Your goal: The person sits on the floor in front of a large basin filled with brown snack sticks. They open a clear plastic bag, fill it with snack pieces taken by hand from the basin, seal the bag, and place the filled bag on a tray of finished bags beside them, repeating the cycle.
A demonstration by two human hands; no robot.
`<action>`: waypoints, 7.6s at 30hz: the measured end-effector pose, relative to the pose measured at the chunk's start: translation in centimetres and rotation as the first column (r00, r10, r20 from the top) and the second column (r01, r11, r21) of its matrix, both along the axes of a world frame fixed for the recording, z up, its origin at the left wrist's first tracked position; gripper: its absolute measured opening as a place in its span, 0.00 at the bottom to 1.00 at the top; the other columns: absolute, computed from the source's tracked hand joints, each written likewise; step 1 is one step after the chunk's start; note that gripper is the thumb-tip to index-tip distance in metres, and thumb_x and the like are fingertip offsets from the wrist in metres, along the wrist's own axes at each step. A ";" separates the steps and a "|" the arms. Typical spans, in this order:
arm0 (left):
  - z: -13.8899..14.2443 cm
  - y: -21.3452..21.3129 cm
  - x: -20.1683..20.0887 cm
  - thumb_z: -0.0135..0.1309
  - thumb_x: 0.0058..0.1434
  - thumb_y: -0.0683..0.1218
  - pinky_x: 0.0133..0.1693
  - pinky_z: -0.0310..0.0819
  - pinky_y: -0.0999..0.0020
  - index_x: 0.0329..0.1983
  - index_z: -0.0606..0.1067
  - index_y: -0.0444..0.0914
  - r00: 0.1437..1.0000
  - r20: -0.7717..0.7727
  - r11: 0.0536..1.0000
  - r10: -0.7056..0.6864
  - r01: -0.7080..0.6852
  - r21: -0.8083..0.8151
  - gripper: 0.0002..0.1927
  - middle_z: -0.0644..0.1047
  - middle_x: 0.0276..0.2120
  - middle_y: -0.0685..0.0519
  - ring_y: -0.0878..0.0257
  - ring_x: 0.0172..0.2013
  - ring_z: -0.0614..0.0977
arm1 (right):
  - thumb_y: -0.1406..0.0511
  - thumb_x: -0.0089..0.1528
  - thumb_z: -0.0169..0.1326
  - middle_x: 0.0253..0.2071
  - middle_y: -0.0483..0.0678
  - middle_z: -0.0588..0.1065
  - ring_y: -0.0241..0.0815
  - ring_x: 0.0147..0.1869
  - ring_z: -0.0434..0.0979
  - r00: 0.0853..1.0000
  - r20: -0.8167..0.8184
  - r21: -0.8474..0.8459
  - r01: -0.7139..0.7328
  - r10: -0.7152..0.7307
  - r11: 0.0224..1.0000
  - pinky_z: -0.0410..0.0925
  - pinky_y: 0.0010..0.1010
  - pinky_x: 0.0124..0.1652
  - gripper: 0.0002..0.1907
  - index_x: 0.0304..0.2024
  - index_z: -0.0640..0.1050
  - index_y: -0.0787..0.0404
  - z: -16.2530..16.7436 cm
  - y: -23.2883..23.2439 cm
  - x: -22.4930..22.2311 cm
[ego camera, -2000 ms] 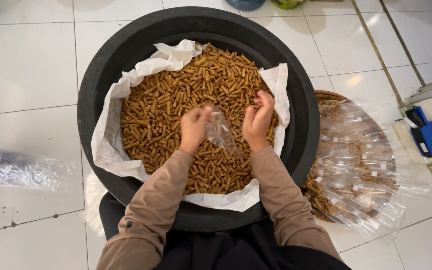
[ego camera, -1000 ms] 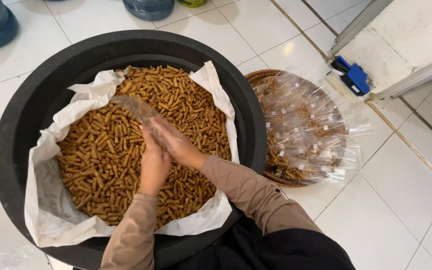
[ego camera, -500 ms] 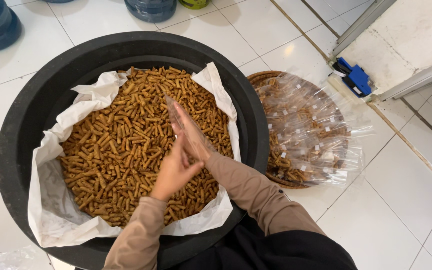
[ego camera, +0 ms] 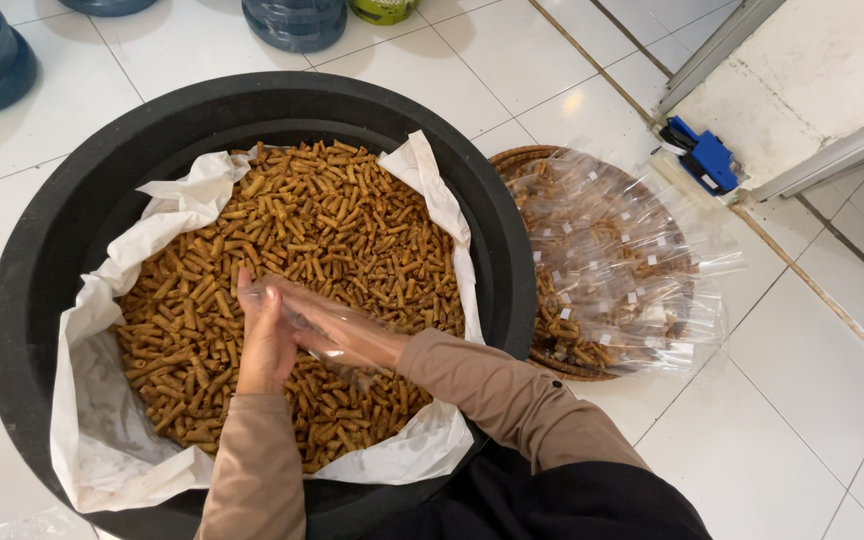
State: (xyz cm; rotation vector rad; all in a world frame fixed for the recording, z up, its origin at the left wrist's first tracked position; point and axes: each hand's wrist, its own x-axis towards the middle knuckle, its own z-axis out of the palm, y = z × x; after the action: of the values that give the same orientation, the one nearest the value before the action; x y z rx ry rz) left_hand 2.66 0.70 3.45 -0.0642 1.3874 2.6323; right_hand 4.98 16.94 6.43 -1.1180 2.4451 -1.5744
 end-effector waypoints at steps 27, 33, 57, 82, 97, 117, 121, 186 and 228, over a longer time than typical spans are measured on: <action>2.4 1.6 0.9 0.69 0.49 0.63 0.68 0.57 0.47 0.80 0.46 0.51 0.998 0.023 0.998 -0.050 0.049 0.045 0.62 0.53 0.70 0.40 0.44 0.69 0.61 | 0.68 0.73 0.45 0.80 0.53 0.54 0.57 0.85 0.51 0.997 -0.073 0.072 -0.012 0.017 0.997 0.52 0.44 0.79 0.30 0.77 0.56 0.55 2.6 0.3 0.9; 2.9 2.5 1.3 0.69 0.47 0.61 0.67 0.59 0.47 0.79 0.45 0.51 0.997 -0.007 0.997 -0.074 0.074 0.000 0.62 0.54 0.69 0.40 0.44 0.68 0.64 | 0.68 0.73 0.45 0.80 0.54 0.55 0.56 0.84 0.53 0.996 -0.081 0.086 0.044 -0.037 0.995 0.54 0.43 0.78 0.29 0.77 0.58 0.55 1.3 0.3 0.8; 0.0 -11.6 -1.7 0.64 0.56 0.69 0.69 0.62 0.35 0.78 0.47 0.45 0.768 0.057 0.617 0.638 -0.554 0.559 0.57 0.53 0.73 0.43 0.43 0.72 0.61 | 0.62 0.73 0.48 0.63 0.53 0.66 0.47 0.58 0.75 0.912 0.123 0.016 0.393 -0.392 0.919 0.73 0.40 0.55 0.20 0.66 0.69 0.61 -2.9 2.6 -3.9; 2.3 -11.6 -2.4 0.63 0.49 0.71 0.61 0.70 0.47 0.64 0.61 0.43 0.799 0.333 0.413 0.501 -0.559 0.719 0.47 0.65 0.62 0.39 0.44 0.62 0.71 | 0.80 0.58 0.49 0.58 0.54 0.70 0.57 0.62 0.69 0.932 -0.071 0.552 0.334 -0.357 0.764 0.66 0.48 0.56 0.19 0.47 0.80 0.59 1.9 -9.6 -26.2; 2.3 -10.5 -2.8 0.65 0.46 0.71 0.61 0.69 0.46 0.72 0.53 0.46 0.825 0.342 0.470 0.450 -0.545 0.695 0.57 0.60 0.64 0.41 0.46 0.63 0.68 | 0.73 0.62 0.57 0.48 0.55 0.76 0.54 0.52 0.76 0.836 -0.089 0.432 0.522 -0.541 0.736 0.69 0.43 0.52 0.09 0.44 0.83 0.63 -1.1 -1.7 -25.3; 2.2 -9.9 -2.8 0.66 0.48 0.69 0.61 0.69 0.44 0.56 0.64 0.44 0.838 0.365 0.424 0.406 -0.526 0.737 0.41 0.64 0.60 0.42 0.47 0.61 0.69 | 0.75 0.65 0.51 0.55 0.53 0.75 0.55 0.60 0.74 0.883 -0.292 0.545 0.470 -0.369 0.694 0.69 0.43 0.57 0.15 0.50 0.81 0.56 -0.4 -6.3 -25.1; 2.2 -9.8 -3.0 0.65 0.47 0.70 0.61 0.68 0.43 0.58 0.65 0.44 0.824 0.392 0.433 0.409 -0.553 0.712 0.43 0.64 0.60 0.42 0.46 0.61 0.69 | 0.76 0.59 0.49 0.55 0.53 0.73 0.55 0.58 0.73 0.903 -0.270 0.465 0.425 -0.333 0.776 0.68 0.41 0.53 0.26 0.57 0.79 0.51 -0.1 -5.9 -23.8; -0.4 -4.6 -0.1 0.67 0.46 0.73 0.73 0.46 0.39 0.79 0.36 0.48 0.957 0.192 0.775 0.218 -0.289 0.562 0.70 0.46 0.77 0.38 0.43 0.77 0.53 | 0.73 0.65 0.60 0.50 0.47 0.79 0.35 0.54 0.78 0.816 0.530 -0.397 0.479 -0.230 0.783 0.71 0.26 0.50 0.12 0.50 0.76 0.61 4.1 17.0 6.4; 0.9 -1.1 -0.7 0.59 0.51 0.72 0.64 0.59 0.46 0.79 0.36 0.48 0.920 0.368 0.776 0.136 -0.330 0.538 0.64 0.44 0.75 0.33 0.41 0.73 0.54 | 0.35 0.58 0.54 0.79 0.62 0.38 0.75 0.75 0.48 0.819 0.547 0.833 -0.512 -0.172 0.212 0.56 0.62 0.66 0.53 0.76 0.55 0.51 -3.6 7.3 1.9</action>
State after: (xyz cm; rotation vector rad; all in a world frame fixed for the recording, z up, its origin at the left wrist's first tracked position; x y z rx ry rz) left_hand 1.93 -0.45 4.39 -0.5807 0.4350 2.9634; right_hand 6.87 24.22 2.78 -0.4937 2.0180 0.0448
